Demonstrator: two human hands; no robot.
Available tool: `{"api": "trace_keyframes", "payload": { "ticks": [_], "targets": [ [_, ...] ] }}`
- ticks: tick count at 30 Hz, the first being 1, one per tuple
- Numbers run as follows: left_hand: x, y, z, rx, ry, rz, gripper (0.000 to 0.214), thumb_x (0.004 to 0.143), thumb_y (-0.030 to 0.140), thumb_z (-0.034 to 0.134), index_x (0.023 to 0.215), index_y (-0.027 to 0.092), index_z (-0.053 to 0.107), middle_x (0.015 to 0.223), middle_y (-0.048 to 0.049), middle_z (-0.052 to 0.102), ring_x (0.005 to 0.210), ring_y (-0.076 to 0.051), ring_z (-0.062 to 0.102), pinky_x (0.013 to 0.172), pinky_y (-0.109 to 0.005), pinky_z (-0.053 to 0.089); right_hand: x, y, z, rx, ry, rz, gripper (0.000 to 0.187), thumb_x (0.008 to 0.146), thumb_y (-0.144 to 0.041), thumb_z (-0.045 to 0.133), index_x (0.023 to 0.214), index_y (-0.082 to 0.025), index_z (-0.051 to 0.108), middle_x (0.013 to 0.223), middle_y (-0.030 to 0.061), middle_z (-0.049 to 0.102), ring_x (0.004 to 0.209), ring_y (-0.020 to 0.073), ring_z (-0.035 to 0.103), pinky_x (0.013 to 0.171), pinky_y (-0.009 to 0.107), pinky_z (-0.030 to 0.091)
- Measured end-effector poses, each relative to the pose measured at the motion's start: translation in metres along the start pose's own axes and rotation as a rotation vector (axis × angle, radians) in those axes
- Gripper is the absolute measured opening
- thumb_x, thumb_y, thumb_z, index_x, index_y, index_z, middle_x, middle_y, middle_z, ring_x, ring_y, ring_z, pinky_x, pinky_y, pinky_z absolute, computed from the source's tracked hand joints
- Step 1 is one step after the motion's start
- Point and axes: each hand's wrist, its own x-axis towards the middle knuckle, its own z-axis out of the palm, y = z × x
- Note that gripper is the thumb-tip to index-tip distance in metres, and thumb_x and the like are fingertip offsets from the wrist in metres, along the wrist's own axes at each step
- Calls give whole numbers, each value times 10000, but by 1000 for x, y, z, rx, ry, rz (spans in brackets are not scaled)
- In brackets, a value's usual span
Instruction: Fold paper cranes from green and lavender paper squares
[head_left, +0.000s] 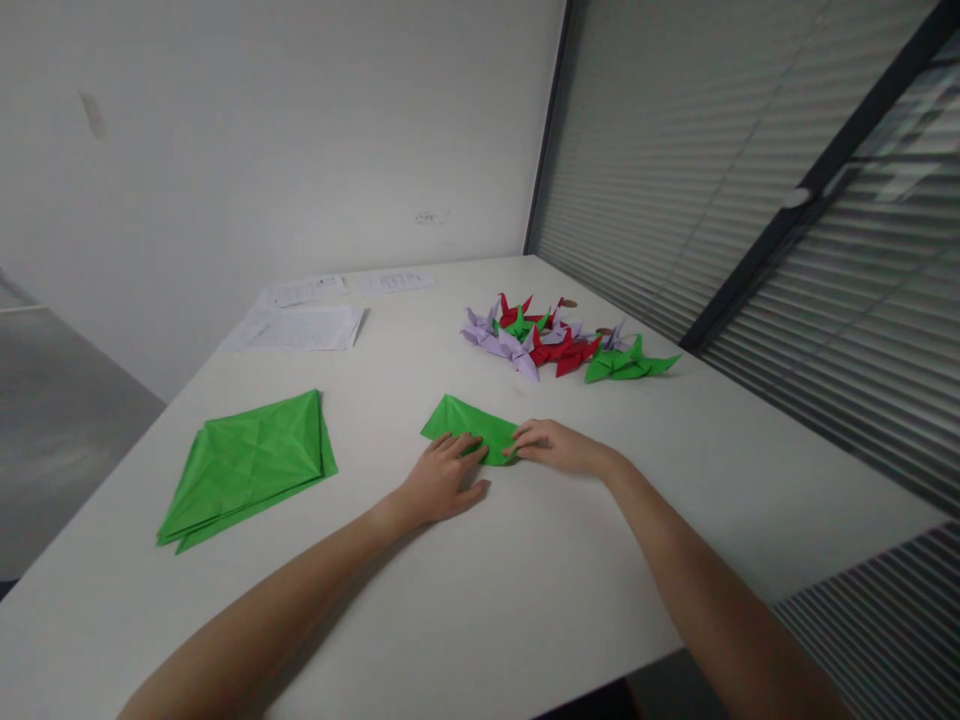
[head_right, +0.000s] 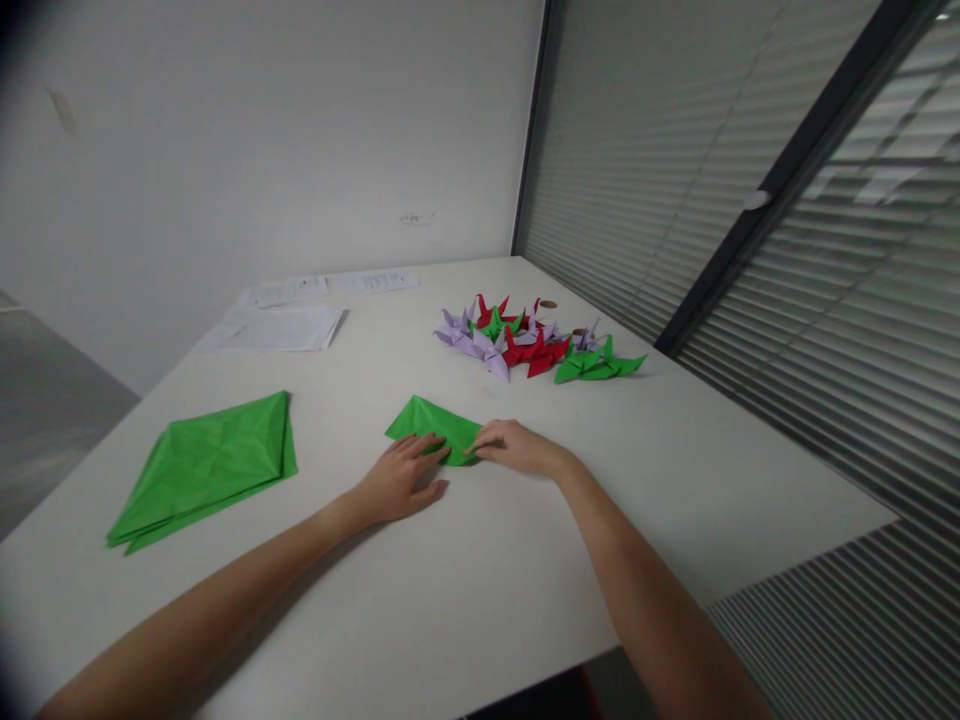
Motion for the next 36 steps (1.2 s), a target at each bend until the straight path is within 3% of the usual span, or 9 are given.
{"api": "trace_keyframes", "payload": {
  "ticks": [4, 8, 13, 21, 28, 36],
  "targets": [
    [0, 3, -2, -16, -15, 56, 648, 891, 568, 486, 1388, 153, 452, 1339, -153, 545, 1252, -311, 490, 1082, -484, 345, 4, 7, 4, 69, 77, 61, 319, 897, -397, 516, 964, -160, 718, 919, 72, 695, 863, 192, 611, 810, 314, 453],
    [0, 7, -5, 3, -33, 41, 642, 875, 623, 472, 1337, 179, 510, 1325, -151, 550, 1165, -317, 539, 1010, -495, 378, 11, 4, 13, 135, 163, 106, 313, 911, -391, 462, 885, -149, 659, 784, 32, 646, 738, 167, 568, 683, 269, 426],
    [0, 9, -7, -13, -49, 60, 597, 863, 646, 475, 1219, 178, 579, 1404, -171, 486, 1207, -343, 499, 976, -523, 373, 16, -9, 21, -142, 322, 147, 274, 958, -332, 401, 895, -183, 623, 702, 0, 606, 635, 148, 527, 616, 250, 335],
    [1, 4, -6, -77, -90, 140, 646, 893, 647, 423, 1268, 133, 533, 1385, -189, 494, 1308, -333, 433, 1097, -519, 314, 24, -19, 32, -525, 313, 289, 281, 998, -316, 358, 981, -215, 620, 778, 28, 708, 698, 173, 620, 705, 276, 322],
    [-1, 4, -4, -99, -93, 179, 564, 882, 609, 486, 1160, 136, 617, 1244, -168, 565, 1327, -355, 424, 1134, -560, 286, 29, -19, 34, -526, 323, 370, 242, 973, -342, 429, 980, -212, 633, 848, 43, 740, 758, 176, 656, 765, 279, 358],
    [-2, 3, -2, -130, -66, 187, 432, 907, 495, 510, 1121, 145, 646, 1201, -145, 621, 1275, -300, 500, 1130, -523, 323, 32, -14, 32, -438, 348, 407, 214, 949, -327, 463, 969, -226, 651, 944, 38, 744, 853, 182, 667, 735, 260, 387]
  ]
}}
